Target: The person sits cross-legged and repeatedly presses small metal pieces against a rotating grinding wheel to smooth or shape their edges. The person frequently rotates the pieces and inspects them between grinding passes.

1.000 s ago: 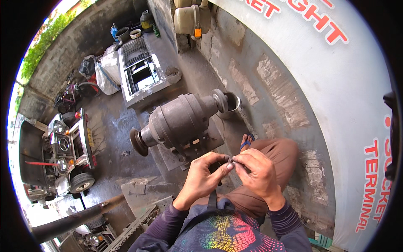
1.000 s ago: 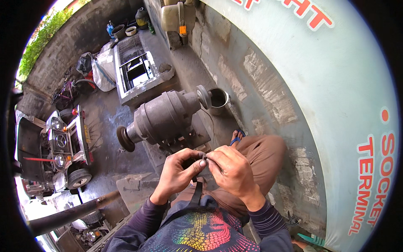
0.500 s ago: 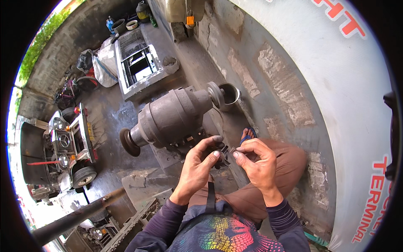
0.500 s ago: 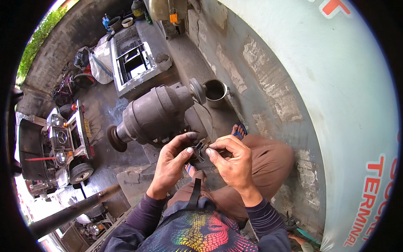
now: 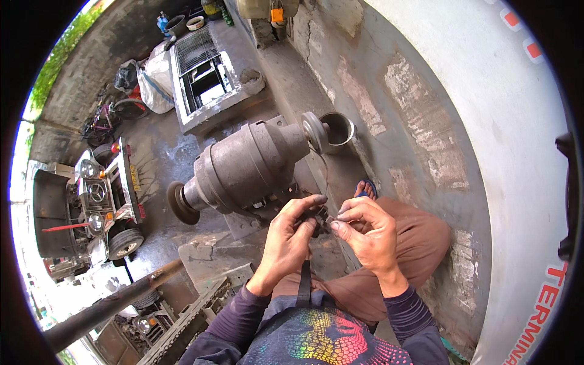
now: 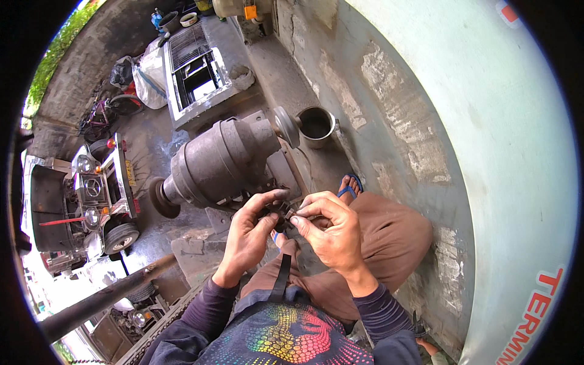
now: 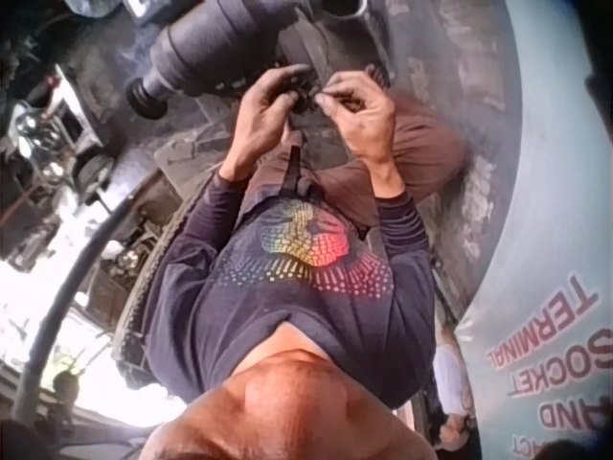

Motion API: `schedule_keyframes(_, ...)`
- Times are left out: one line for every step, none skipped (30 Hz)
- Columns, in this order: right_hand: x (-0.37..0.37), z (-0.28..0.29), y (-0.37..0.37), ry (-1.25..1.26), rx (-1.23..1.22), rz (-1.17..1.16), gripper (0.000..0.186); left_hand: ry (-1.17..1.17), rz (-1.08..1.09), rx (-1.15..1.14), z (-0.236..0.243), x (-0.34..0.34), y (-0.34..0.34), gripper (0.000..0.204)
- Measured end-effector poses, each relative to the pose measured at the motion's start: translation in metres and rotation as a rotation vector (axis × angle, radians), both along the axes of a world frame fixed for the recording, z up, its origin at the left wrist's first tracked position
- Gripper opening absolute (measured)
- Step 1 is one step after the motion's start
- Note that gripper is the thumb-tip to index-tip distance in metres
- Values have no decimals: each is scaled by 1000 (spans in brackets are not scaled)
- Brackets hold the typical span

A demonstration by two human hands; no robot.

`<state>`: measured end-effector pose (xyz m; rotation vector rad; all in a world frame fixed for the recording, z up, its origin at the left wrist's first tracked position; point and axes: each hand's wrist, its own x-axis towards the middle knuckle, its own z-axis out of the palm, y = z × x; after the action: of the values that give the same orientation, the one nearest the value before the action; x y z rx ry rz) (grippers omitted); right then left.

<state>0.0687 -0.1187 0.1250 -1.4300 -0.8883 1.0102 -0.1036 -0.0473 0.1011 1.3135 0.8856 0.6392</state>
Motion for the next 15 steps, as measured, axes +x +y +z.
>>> schedule_keyframes(0,0,2,-31,3,1,8,-28,1,-133,-4,-1,2,37)
schedule_keyframes(1,0,4,-46,-3,-3,8,-92,-11,-233,-8,-2,4,37)
schedule_keyframes(2,-1,5,-104,12,15,8,-146,-1,-314,-11,-1,5,37)
schedule_keyframes(4,-1,6,-145,15,27,8,-170,-2,-391,-12,-2,5,32)
schedule_keyframes(6,-2,6,-168,11,39,9,-131,-43,-379,-10,-1,5,31)
schedule_keyframes(8,-3,6,-237,24,52,9,-81,-65,-367,-4,-2,6,31)
schedule_keyframes(11,-5,6,-286,31,67,9,-52,-126,-343,5,-4,8,31)
schedule_keyframes(14,-7,5,-333,19,84,10,-13,-164,-355,17,-7,8,33)
schedule_keyframes(16,-11,5,-260,21,43,10,117,-299,-143,32,-13,12,29)
schedule_keyframes(19,-16,6,-185,1,2,11,82,-480,-160,49,-19,13,30)
schedule_keyframes(23,-20,6,-79,-31,-30,11,-154,-689,48,66,-26,18,33)
schedule_keyframes(27,-24,6,-183,23,-60,12,-488,-802,46,81,-31,19,38)
schedule_keyframes(31,-29,7,-195,31,-55,12,-673,-991,-33,95,-34,17,37)
schedule_keyframes(33,-33,8,-181,49,-56,12,-728,-1155,18,106,-36,15,31)
schedule_keyframes(32,-37,9,-165,70,-55,12,-791,-1270,145,114,-36,11,23)
